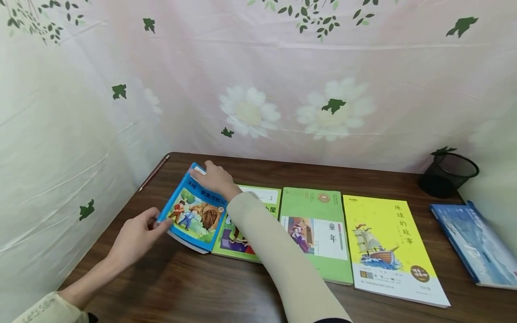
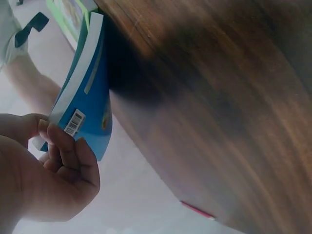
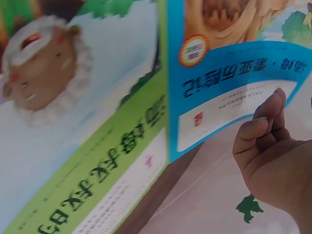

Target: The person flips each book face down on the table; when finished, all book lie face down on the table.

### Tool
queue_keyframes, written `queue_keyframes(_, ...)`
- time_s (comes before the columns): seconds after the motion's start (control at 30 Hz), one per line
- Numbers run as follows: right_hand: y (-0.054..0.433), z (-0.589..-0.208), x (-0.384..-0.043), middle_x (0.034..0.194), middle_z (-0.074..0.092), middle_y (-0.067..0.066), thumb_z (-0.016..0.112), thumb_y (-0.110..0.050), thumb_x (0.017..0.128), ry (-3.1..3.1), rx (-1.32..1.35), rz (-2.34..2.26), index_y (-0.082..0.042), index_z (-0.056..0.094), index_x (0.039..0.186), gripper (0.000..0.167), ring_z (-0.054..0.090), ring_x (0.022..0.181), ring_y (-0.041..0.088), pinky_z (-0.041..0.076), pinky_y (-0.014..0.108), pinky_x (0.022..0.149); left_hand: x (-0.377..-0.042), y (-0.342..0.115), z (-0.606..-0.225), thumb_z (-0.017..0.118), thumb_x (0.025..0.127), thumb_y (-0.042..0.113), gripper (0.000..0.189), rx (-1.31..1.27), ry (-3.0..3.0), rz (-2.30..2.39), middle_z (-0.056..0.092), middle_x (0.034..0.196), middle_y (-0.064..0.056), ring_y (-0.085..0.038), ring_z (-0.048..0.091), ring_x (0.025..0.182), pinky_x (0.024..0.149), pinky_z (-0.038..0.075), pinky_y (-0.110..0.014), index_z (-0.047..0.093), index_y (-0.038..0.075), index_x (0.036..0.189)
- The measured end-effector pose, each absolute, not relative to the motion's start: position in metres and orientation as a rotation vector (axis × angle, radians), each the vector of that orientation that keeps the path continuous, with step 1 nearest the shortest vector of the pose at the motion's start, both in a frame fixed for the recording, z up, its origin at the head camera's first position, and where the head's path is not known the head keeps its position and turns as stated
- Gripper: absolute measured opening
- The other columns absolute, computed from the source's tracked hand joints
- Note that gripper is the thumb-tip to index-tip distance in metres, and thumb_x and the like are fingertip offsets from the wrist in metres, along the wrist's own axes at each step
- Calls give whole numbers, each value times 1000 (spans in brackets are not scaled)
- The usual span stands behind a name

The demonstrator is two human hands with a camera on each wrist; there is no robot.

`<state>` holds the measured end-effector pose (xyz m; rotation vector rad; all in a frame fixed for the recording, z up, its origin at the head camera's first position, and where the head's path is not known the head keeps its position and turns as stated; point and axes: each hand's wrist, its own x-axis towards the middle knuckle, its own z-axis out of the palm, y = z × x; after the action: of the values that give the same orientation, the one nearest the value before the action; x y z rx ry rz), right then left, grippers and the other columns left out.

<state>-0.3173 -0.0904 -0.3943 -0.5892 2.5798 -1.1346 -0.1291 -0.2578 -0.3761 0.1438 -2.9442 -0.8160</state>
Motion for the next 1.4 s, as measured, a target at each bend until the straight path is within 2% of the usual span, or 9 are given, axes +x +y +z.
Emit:
queue_keyframes(0.33,-100,-370,-313,160,38,10,49,-67,95,2556,-618,-1170,-17,19,161,88,47,140,32,41,54,112,-123,-242,-370,67,96,28,18,-20,-2901,-604,46,55,6,-9,39,44,41,29,-24,58,13,92)
queue_keyframes(0.53,-102,-362,-314,148,52,12,56,-60,95,2613,-607,-1087,-15,23,160,86,57,128,30,47,51,106,-122,-236,-370,69,94,27,18,-37,-2908,-549,46,56,7,-8,40,45,42,30,-24,58,13,91)
queue_keyframes(0.8,-104,-358,-312,147,52,14,61,-54,94,2603,-545,-1108,-13,22,159,86,60,119,30,48,51,102,-119,-232,-369,70,93,27,19,-65,-2881,-504,46,56,7,-8,39,45,42,30,-24,56,14,87)
queue_keyframes(0.93,-106,-358,-312,121,62,14,62,-46,94,2598,-524,-1130,-11,25,157,80,62,91,27,51,42,83,-119,-231,-370,70,93,26,19,-73,-2875,-496,46,56,7,-7,39,45,42,30,-24,56,15,87)
queue_keyframes(1.03,-107,-359,-313,88,58,8,59,-40,95,2599,-513,-1126,-9,30,152,72,51,67,22,43,36,64,-118,-230,-370,71,92,27,19,-63,-2874,-491,46,56,7,-7,39,45,42,30,-24,57,15,87)
queue_keyframes(1.1,-108,-359,-314,77,52,5,58,-37,95,2601,-509,-1122,-8,35,146,62,43,59,19,37,34,58,-118,-229,-370,70,92,29,20,-52,-2876,-487,46,56,7,-7,39,45,41,30,-24,57,15,88)
queue_keyframes(1.2,-107,-358,-313,74,50,4,57,-35,96,2612,-507,-1131,-8,43,131,46,42,57,19,35,32,55,-117,-228,-371,70,92,31,21,-35,-2876,-484,45,55,7,-8,38,45,41,30,-24,56,15,88)
queue_keyframes(1.3,-106,-356,-311,79,56,7,57,-36,96,2647,-504,-1132,-8,47,121,38,49,60,21,39,32,56,-116,-227,-372,68,93,33,23,-29,-2863,-484,44,56,6,-9,38,45,42,30,-25,55,14,88)
queue_keyframes(1.4,-105,-354,-310,80,58,9,56,-37,98,2679,-489,-1109,-5,46,128,45,52,61,23,40,33,55,-116,-228,-374,65,96,37,25,-29,-2847,-486,45,56,7,-9,38,46,43,31,-25,56,15,88)
